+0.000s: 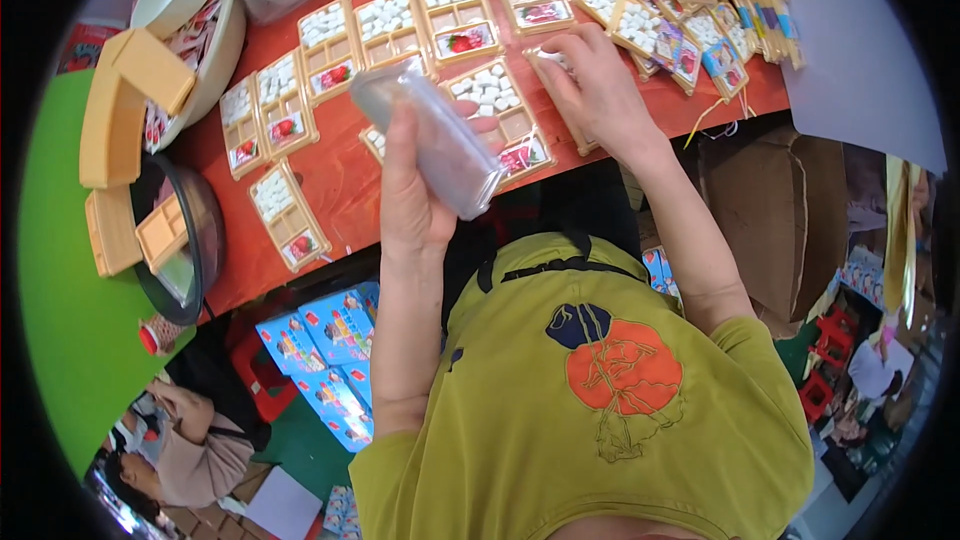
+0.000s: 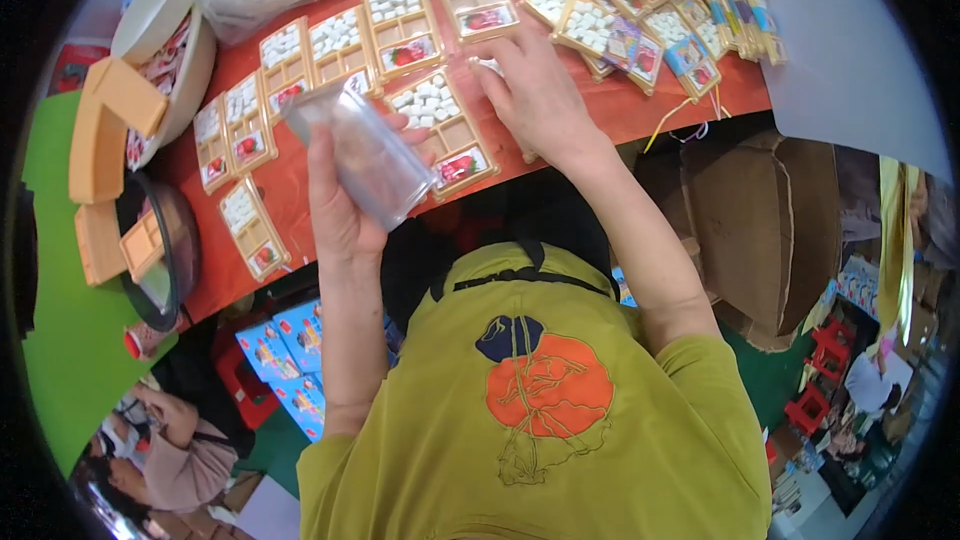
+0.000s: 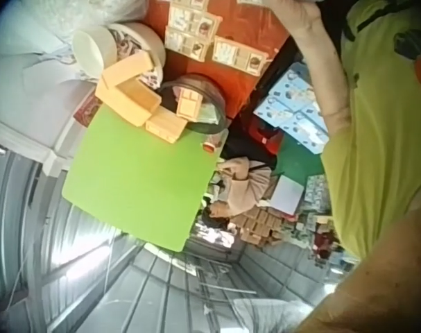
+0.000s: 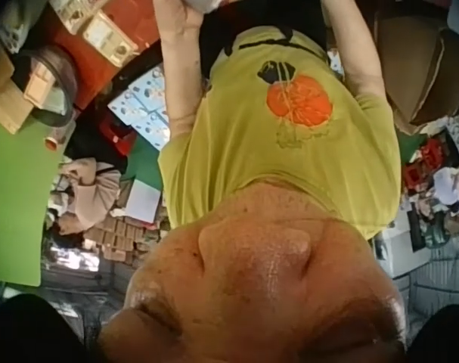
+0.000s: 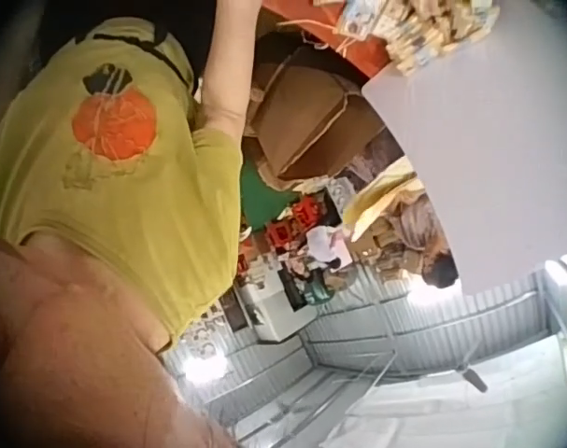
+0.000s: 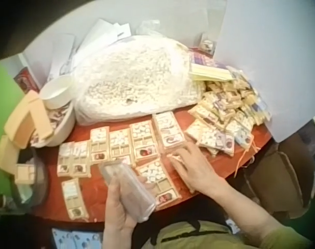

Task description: Placing small white blocks into plastic trays and sealing them with colored adhesive labels.

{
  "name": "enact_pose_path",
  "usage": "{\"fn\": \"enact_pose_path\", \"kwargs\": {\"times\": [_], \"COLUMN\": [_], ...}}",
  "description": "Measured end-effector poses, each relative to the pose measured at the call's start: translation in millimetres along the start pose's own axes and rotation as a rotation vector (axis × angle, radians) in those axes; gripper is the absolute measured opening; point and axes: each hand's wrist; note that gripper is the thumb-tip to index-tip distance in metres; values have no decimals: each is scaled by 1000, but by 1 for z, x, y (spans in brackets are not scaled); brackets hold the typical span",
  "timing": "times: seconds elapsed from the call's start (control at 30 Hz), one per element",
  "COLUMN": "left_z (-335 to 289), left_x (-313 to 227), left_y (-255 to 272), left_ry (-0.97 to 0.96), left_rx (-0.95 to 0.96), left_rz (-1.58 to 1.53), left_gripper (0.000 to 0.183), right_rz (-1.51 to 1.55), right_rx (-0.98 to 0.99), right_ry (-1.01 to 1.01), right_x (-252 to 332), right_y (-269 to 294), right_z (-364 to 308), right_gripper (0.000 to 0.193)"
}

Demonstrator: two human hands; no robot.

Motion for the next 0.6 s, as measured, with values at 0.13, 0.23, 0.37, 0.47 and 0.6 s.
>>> {"fn": "enact_pose_path", "kwargs": {"times": [0.13, 0.23, 0.37, 0.47, 0.6], "left_z": [2, 3, 1, -3, -5], "left_x": [6, 10, 6, 6, 3], "left_y": [-2, -2, 6, 7, 12], "left_ry": [-28, -46, -20, -70, -42], "left_rx": [-14, -22, 88, 40, 39], "left_rz": [40, 14, 82, 133, 125], "left_gripper": [69, 69, 70, 72, 73], "right_rz": [1098, 1143, 1395, 1429, 1485], "right_rx": [329, 737, 958, 993, 1032], "right_ry": [-494, -420, -611, -660, -644], "right_x": [53, 71, 58, 56, 59], "right_y": [30, 25, 0, -10, -12], "right_z": [5, 10, 7, 5, 7], "right_gripper": [21, 18, 16, 18, 19]}}
Point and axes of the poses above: each hand's wrist, its own z-axis towards the middle knuckle, its own y-axis out of the back of the hand, x = y × z, and after that the axes turned 2 degrees about -z, right-handed
